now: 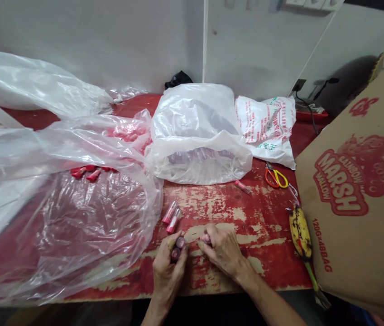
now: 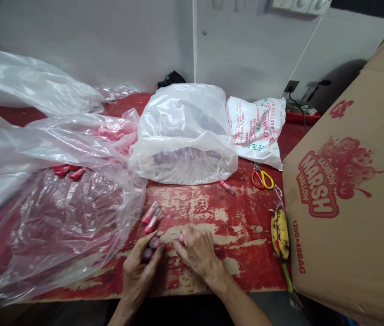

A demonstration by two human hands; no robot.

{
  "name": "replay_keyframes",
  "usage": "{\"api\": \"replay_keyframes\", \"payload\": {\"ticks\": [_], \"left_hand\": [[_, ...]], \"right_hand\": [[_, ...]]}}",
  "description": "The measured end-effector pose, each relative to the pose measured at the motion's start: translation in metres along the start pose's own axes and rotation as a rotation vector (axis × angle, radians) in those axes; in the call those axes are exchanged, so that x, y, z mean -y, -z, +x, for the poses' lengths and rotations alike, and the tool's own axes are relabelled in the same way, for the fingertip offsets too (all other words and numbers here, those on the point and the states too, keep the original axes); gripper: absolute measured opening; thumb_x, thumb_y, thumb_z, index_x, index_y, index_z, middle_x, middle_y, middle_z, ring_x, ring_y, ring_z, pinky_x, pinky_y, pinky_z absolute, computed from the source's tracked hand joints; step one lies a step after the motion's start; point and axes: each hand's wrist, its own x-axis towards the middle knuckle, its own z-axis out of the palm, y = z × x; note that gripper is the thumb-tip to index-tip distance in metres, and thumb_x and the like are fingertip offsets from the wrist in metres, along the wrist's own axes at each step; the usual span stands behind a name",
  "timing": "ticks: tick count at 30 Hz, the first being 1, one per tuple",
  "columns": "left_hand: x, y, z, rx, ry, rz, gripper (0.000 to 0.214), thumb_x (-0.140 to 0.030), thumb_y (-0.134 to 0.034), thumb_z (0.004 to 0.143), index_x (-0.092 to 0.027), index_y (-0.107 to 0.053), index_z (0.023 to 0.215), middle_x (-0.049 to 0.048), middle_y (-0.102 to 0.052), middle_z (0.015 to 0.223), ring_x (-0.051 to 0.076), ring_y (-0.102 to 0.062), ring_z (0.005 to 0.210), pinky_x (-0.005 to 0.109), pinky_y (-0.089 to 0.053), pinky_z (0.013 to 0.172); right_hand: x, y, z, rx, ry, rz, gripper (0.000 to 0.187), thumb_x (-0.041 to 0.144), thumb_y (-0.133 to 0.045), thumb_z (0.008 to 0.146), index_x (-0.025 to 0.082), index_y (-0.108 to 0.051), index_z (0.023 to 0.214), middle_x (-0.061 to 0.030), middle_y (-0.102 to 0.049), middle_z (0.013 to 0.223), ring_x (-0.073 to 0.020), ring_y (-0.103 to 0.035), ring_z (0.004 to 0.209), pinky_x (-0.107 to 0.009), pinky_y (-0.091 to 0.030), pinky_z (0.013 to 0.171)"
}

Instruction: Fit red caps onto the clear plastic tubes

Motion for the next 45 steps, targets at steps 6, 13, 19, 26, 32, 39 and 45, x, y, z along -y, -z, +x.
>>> {"api": "replay_keyframes", "payload": {"ticks": [6, 13, 19, 26, 32, 39, 45], "left_hand": [[0.0, 0.003, 0.003, 0.032, -0.043, -0.019, 0.027, -0.026, -0.056, 0.085, -0.018, -0.058, 0.111, 0.0082, -0.068, 0.101, 0.02, -0.066, 0.09, 0.03, -0.055, 0.081], [0.001, 0.008, 0.002, 0.121, -0.244, 0.011, 0.03, -0.032, -0.056, 0.087, -0.02, -0.057, 0.114, 0.0097, -0.069, 0.105, 0.021, -0.067, 0.096, 0.032, -0.056, 0.084], [0.001, 0.009, 0.004, 0.055, -0.416, 0.049, 0.031, -0.015, -0.055, 0.085, -0.018, -0.056, 0.116, 0.0107, -0.068, 0.099, 0.02, -0.066, 0.093, 0.03, -0.056, 0.082], [-0.001, 0.009, -0.001, -0.019, -0.383, 0.042, 0.04, -0.004, -0.054, 0.082, -0.019, -0.055, 0.119, 0.0096, -0.064, 0.099, 0.017, -0.065, 0.089, 0.025, -0.055, 0.077], [0.005, 0.02, -0.007, -0.244, -0.094, 0.082, 0.028, -0.012, -0.062, 0.083, -0.019, -0.06, 0.11, 0.0057, -0.066, 0.099, 0.015, -0.064, 0.088, 0.024, -0.053, 0.078], [0.006, 0.023, -0.004, -0.274, -0.038, 0.054, 0.02, -0.015, -0.065, 0.081, -0.017, -0.063, 0.101, 0.0039, -0.065, 0.094, 0.014, -0.063, 0.084, 0.022, -0.051, 0.075], [0.003, 0.019, -0.007, -0.152, -0.065, -0.038, 0.028, -0.007, -0.061, 0.081, -0.021, -0.063, 0.106, 0.0061, -0.063, 0.105, 0.016, -0.063, 0.091, 0.025, -0.054, 0.076]], "right_hand": [[0.006, -0.001, 0.001, 0.037, 0.045, -0.001, 0.01, 0.019, -0.054, 0.08, 0.021, -0.048, 0.088, 0.0017, -0.062, 0.078, -0.0153, -0.058, 0.065, -0.027, -0.025, 0.056], [0.02, -0.007, 0.0, 0.168, 0.139, 0.022, 0.033, 0.01, -0.048, 0.069, 0.019, -0.047, 0.1, -0.0044, -0.063, 0.091, -0.0194, -0.058, 0.076, -0.029, -0.036, 0.062], [0.009, -0.005, -0.001, 0.209, 0.277, 0.186, 0.039, 0.012, -0.048, 0.076, 0.018, -0.048, 0.114, -0.0053, -0.064, 0.1, -0.018, -0.059, 0.086, -0.026, -0.042, 0.071], [-0.024, 0.007, 0.007, -0.043, 0.249, 0.209, 0.026, 0.017, -0.039, 0.09, 0.021, -0.059, 0.106, -0.0043, -0.063, 0.093, -0.0169, -0.057, 0.086, -0.026, -0.044, 0.078], [-0.115, 0.032, 0.053, -0.431, -0.276, -0.318, 0.039, 0.024, -0.046, 0.087, 0.009, -0.052, 0.122, -0.0198, -0.052, 0.117, -0.0331, -0.048, 0.103, -0.05, -0.035, 0.09], [-0.101, 0.037, 0.044, -0.243, -0.046, -0.178, 0.03, 0.023, -0.04, 0.091, 0.017, -0.058, 0.115, -0.0099, -0.059, 0.098, -0.0202, -0.056, 0.084, -0.029, -0.043, 0.074], [-0.028, 0.016, 0.022, -0.182, 0.287, 0.152, 0.017, 0.031, -0.048, 0.09, 0.019, -0.056, 0.08, 0.0011, -0.056, 0.064, -0.0132, -0.052, 0.055, -0.024, -0.035, 0.054]]}}
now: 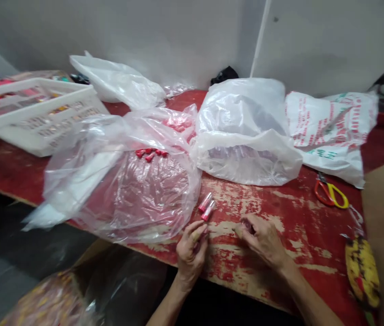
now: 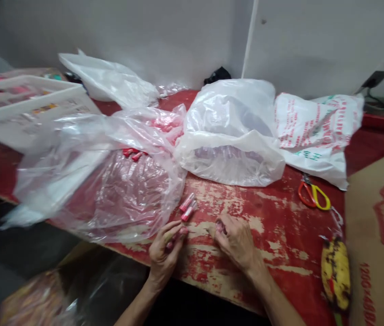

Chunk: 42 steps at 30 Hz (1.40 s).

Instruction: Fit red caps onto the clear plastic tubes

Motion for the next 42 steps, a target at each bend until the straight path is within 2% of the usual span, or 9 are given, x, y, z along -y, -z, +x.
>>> {"api": "replay_keyframes", "payload": {"ticks": [3, 6, 15, 20, 25, 31, 36, 40, 42], "left_hand": [[-0.003, 0.001, -0.001, 0.004, -0.006, -0.017, 0.032, -0.004, -0.058, 0.081, -0.021, -0.061, 0.107, 0.0062, -0.063, 0.103, 0.016, -0.063, 0.092, 0.027, -0.054, 0.078], [-0.005, 0.002, -0.001, -0.022, 0.004, -0.014, 0.038, -0.003, -0.057, 0.081, -0.021, -0.058, 0.114, 0.0062, -0.063, 0.1, 0.016, -0.063, 0.091, 0.027, -0.054, 0.079], [-0.008, 0.0, -0.002, -0.046, 0.012, -0.009, 0.038, -0.002, -0.055, 0.08, -0.02, -0.058, 0.114, 0.0073, -0.063, 0.1, 0.017, -0.063, 0.09, 0.028, -0.054, 0.078], [-0.009, 0.003, 0.0, -0.002, -0.028, -0.017, 0.036, -0.015, -0.056, 0.084, -0.02, -0.054, 0.119, 0.0101, -0.063, 0.104, 0.02, -0.063, 0.095, 0.034, -0.055, 0.08], [-0.005, 0.005, -0.001, 0.089, -0.086, -0.067, 0.049, -0.046, -0.062, 0.08, -0.022, -0.052, 0.122, 0.0131, -0.06, 0.113, 0.025, -0.061, 0.1, 0.04, -0.054, 0.083], [-0.002, 0.006, -0.001, 0.162, -0.121, -0.074, 0.055, -0.053, -0.057, 0.081, -0.022, -0.048, 0.126, 0.0151, -0.058, 0.117, 0.027, -0.058, 0.106, 0.043, -0.052, 0.085], [0.001, 0.016, 0.008, 0.318, -0.136, -0.114, 0.047, -0.039, -0.061, 0.083, -0.022, -0.048, 0.125, 0.0132, -0.06, 0.115, 0.025, -0.058, 0.106, 0.039, -0.05, 0.087], [0.004, 0.02, 0.012, 0.303, -0.062, -0.145, 0.047, -0.025, -0.066, 0.078, -0.02, -0.051, 0.122, 0.0107, -0.06, 0.103, 0.022, -0.06, 0.094, 0.034, -0.052, 0.079], [0.004, 0.018, 0.012, 0.268, -0.023, -0.145, 0.046, -0.023, -0.067, 0.075, -0.019, -0.054, 0.119, 0.0093, -0.06, 0.099, 0.02, -0.06, 0.089, 0.032, -0.053, 0.075]], "right_hand": [[0.016, -0.022, -0.002, -0.018, 0.163, -0.072, 0.025, 0.03, -0.04, 0.095, 0.019, -0.052, 0.075, 0.0001, -0.054, 0.063, -0.0135, -0.05, 0.052, -0.025, -0.031, 0.052], [0.024, -0.036, -0.004, -0.052, 0.256, -0.084, 0.021, 0.031, -0.039, 0.097, 0.017, -0.054, 0.091, -0.0028, -0.059, 0.073, -0.0152, -0.055, 0.059, -0.026, -0.034, 0.056], [0.025, -0.047, -0.01, -0.046, 0.183, -0.05, 0.021, 0.034, -0.038, 0.097, 0.017, -0.049, 0.102, -0.0037, -0.063, 0.078, -0.017, -0.06, 0.062, -0.027, -0.04, 0.056], [0.033, -0.049, -0.008, 0.078, 0.245, -0.045, 0.022, 0.027, -0.036, 0.095, 0.016, -0.046, 0.112, -0.0079, -0.066, 0.085, -0.0216, -0.064, 0.067, -0.03, -0.046, 0.055], [0.038, -0.055, -0.014, 0.203, 0.291, 0.116, 0.062, 0.02, -0.036, 0.088, 0.012, -0.013, 0.144, -0.0142, -0.067, 0.099, -0.0258, -0.066, 0.074, -0.036, -0.053, 0.057], [0.034, -0.062, -0.02, 0.188, 0.277, 0.139, 0.078, 0.014, -0.035, 0.082, 0.01, 0.006, 0.148, -0.0144, -0.067, 0.092, -0.027, -0.065, 0.071, -0.039, -0.054, 0.058], [0.029, -0.059, -0.016, 0.165, 0.321, 0.194, 0.072, 0.011, -0.035, 0.085, 0.013, -0.001, 0.149, -0.0117, -0.068, 0.091, -0.0216, -0.064, 0.064, -0.032, -0.053, 0.053], [0.024, -0.05, -0.002, 0.135, 0.338, 0.277, 0.049, 0.017, -0.039, 0.091, 0.017, -0.035, 0.139, -0.0099, -0.069, 0.095, -0.0195, -0.067, 0.08, -0.03, -0.055, 0.067], [0.024, -0.046, 0.012, 0.067, 0.197, 0.255, 0.035, 0.024, -0.039, 0.094, 0.017, -0.049, 0.127, -0.0106, -0.068, 0.1, -0.0201, -0.066, 0.086, -0.03, -0.053, 0.071]]}}
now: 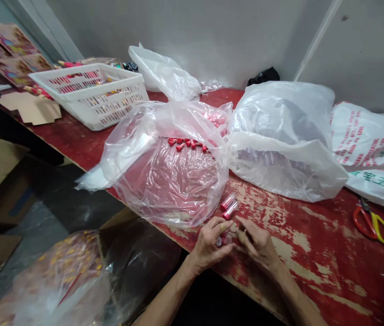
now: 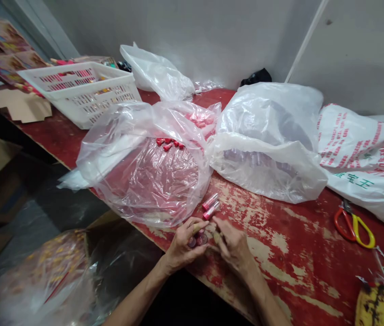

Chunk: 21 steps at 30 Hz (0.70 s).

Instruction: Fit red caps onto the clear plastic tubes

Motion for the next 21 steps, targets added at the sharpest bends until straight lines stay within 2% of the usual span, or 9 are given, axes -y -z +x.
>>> {"api": "replay_keyframes", "payload": {"ticks": [3, 4, 6, 9, 12, 14, 18, 19, 21], "left_hand": [[-0.002, -0.005, -0.002, -0.079, -0.007, 0.017, 0.044, -0.021, -0.069, 0.073, -0.019, -0.056, 0.115, 0.0084, -0.059, 0.098, 0.018, -0.06, 0.085, 0.03, -0.053, 0.072], [-0.003, -0.007, -0.003, -0.108, -0.01, 0.033, 0.043, -0.02, -0.069, 0.073, -0.019, -0.056, 0.114, 0.0079, -0.059, 0.098, 0.018, -0.061, 0.084, 0.03, -0.054, 0.071], [-0.006, -0.009, -0.005, -0.177, 0.002, 0.056, 0.043, -0.019, -0.069, 0.072, -0.02, -0.055, 0.112, 0.0069, -0.059, 0.098, 0.017, -0.061, 0.082, 0.029, -0.054, 0.069], [-0.013, -0.008, -0.012, -0.273, 0.08, 0.048, 0.043, -0.019, -0.07, 0.071, -0.021, -0.055, 0.111, 0.0062, -0.059, 0.097, 0.017, -0.062, 0.082, 0.029, -0.054, 0.068], [-0.02, -0.004, -0.02, -0.346, 0.152, 0.05, 0.043, -0.023, -0.072, 0.07, -0.021, -0.056, 0.11, 0.0058, -0.06, 0.096, 0.019, -0.062, 0.085, 0.031, -0.054, 0.073], [-0.024, 0.001, -0.024, -0.411, 0.174, 0.07, 0.043, -0.025, -0.073, 0.071, -0.022, -0.056, 0.11, 0.0057, -0.06, 0.097, 0.02, -0.062, 0.087, 0.032, -0.054, 0.075], [-0.017, 0.018, -0.02, -0.606, 0.224, 0.184, 0.04, -0.028, -0.069, 0.076, -0.023, -0.054, 0.113, 0.0053, -0.06, 0.099, 0.019, -0.062, 0.085, 0.035, -0.053, 0.078], [-0.01, 0.024, -0.015, -0.659, 0.237, 0.241, 0.039, -0.029, -0.068, 0.076, -0.022, -0.054, 0.112, 0.0053, -0.06, 0.098, 0.019, -0.062, 0.084, 0.036, -0.052, 0.079], [0.009, 0.038, -0.002, -0.738, 0.257, 0.378, 0.039, -0.031, -0.07, 0.074, -0.021, -0.056, 0.11, 0.0053, -0.061, 0.095, 0.02, -0.061, 0.084, 0.037, -0.051, 0.078]], "right_hand": [[0.001, 0.002, 0.029, -0.044, -0.347, -0.22, 0.032, 0.035, -0.038, 0.095, 0.017, -0.055, 0.117, -0.0089, -0.069, 0.085, -0.0227, -0.066, 0.073, -0.031, -0.05, 0.06], [0.001, 0.0, 0.039, -0.011, -0.42, -0.318, 0.034, 0.038, -0.04, 0.094, 0.017, -0.055, 0.115, -0.0083, -0.068, 0.078, -0.0236, -0.065, 0.067, -0.032, -0.047, 0.057], [0.003, -0.007, 0.055, 0.074, -0.463, -0.46, 0.036, 0.045, -0.043, 0.092, 0.017, -0.056, 0.11, -0.0099, -0.068, 0.077, -0.0256, -0.065, 0.064, -0.032, -0.044, 0.054], [0.005, -0.017, 0.065, 0.133, -0.406, -0.484, 0.03, 0.046, -0.048, 0.089, 0.018, -0.058, 0.097, -0.0114, -0.068, 0.08, -0.0268, -0.065, 0.068, -0.031, -0.041, 0.053], [0.004, -0.017, 0.055, 0.16, -0.328, -0.396, 0.017, 0.035, -0.052, 0.086, 0.019, -0.055, 0.093, -0.0051, -0.067, 0.073, -0.0235, -0.065, 0.064, -0.028, -0.04, 0.053], [0.003, -0.011, 0.042, 0.087, -0.251, -0.304, 0.018, 0.032, -0.05, 0.085, 0.019, -0.052, 0.099, -0.0016, -0.065, 0.07, -0.0199, -0.063, 0.058, -0.026, -0.041, 0.051], [0.003, 0.002, 0.01, -0.237, -0.036, -0.275, 0.029, 0.031, -0.045, 0.09, 0.015, -0.047, 0.114, -0.0029, -0.064, 0.075, -0.0165, -0.061, 0.055, -0.026, -0.045, 0.053], [0.004, 0.004, 0.004, -0.26, 0.009, -0.292, 0.029, 0.03, -0.044, 0.091, 0.015, -0.047, 0.116, -0.0042, -0.064, 0.078, -0.0167, -0.062, 0.059, -0.027, -0.047, 0.056], [0.005, 0.005, -0.008, -0.222, 0.064, -0.3, 0.024, 0.025, -0.042, 0.092, 0.016, -0.047, 0.114, -0.005, -0.064, 0.082, -0.0168, -0.063, 0.065, -0.027, -0.049, 0.06]]}}
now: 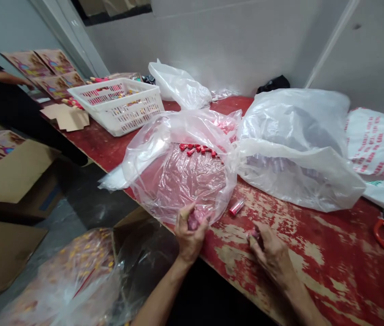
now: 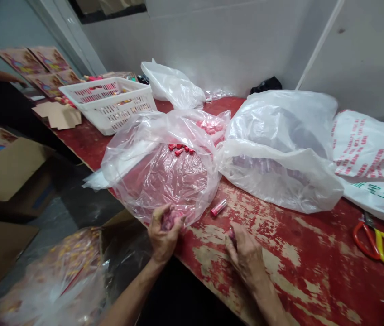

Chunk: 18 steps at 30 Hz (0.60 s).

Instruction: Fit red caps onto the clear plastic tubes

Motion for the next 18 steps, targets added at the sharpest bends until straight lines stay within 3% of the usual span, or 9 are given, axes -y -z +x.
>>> {"api": "replay_keyframes", "payload": {"ticks": [3, 6, 9, 14, 18], "left_hand": [[0.024, -0.014, 0.028, -0.02, -0.006, 0.125, 0.038, -0.033, -0.069, 0.074, -0.016, -0.058, 0.107, 0.0052, -0.06, 0.086, 0.021, -0.06, 0.078, 0.037, -0.051, 0.074], [0.036, -0.024, 0.041, 0.05, -0.004, 0.152, 0.038, -0.031, -0.065, 0.078, -0.014, -0.058, 0.112, 0.0091, -0.06, 0.096, 0.023, -0.06, 0.087, 0.039, -0.05, 0.081], [0.039, -0.025, 0.038, 0.116, -0.022, 0.122, 0.049, -0.028, -0.065, 0.077, -0.018, -0.052, 0.123, 0.0119, -0.056, 0.115, 0.026, -0.056, 0.106, 0.041, -0.047, 0.092], [0.039, -0.016, 0.024, 0.128, 0.072, 0.091, 0.085, -0.032, -0.074, 0.071, -0.023, -0.029, 0.142, 0.0142, -0.05, 0.13, 0.029, -0.053, 0.114, 0.046, -0.044, 0.098], [0.037, -0.008, 0.02, 0.133, 0.074, 0.096, 0.09, -0.033, -0.075, 0.07, -0.023, -0.024, 0.144, 0.015, -0.044, 0.137, 0.031, -0.046, 0.123, 0.049, -0.036, 0.106]], "right_hand": [[0.003, 0.002, -0.01, 0.041, -0.004, 0.008, 0.019, 0.023, -0.043, 0.091, 0.018, -0.048, 0.108, -0.0047, -0.063, 0.083, -0.0159, -0.062, 0.065, -0.025, -0.048, 0.057], [0.006, 0.002, -0.015, 0.052, -0.006, -0.041, 0.018, 0.021, -0.044, 0.09, 0.018, -0.047, 0.108, -0.0045, -0.062, 0.082, -0.0169, -0.06, 0.064, -0.027, -0.046, 0.057], [0.008, 0.001, -0.017, 0.094, -0.03, -0.011, 0.018, 0.02, -0.044, 0.09, 0.018, -0.047, 0.108, -0.0037, -0.061, 0.08, -0.0174, -0.06, 0.067, -0.027, -0.046, 0.059], [0.009, -0.002, -0.019, 0.08, -0.126, 0.069, 0.016, 0.022, -0.046, 0.09, 0.019, -0.048, 0.106, -0.0037, -0.062, 0.081, -0.0169, -0.061, 0.067, -0.026, -0.047, 0.058], [0.013, 0.003, -0.018, 0.04, -0.186, 0.166, 0.018, 0.023, -0.046, 0.09, 0.02, -0.049, 0.107, -0.0042, -0.065, 0.086, -0.0163, -0.064, 0.071, -0.026, -0.051, 0.062]]}}
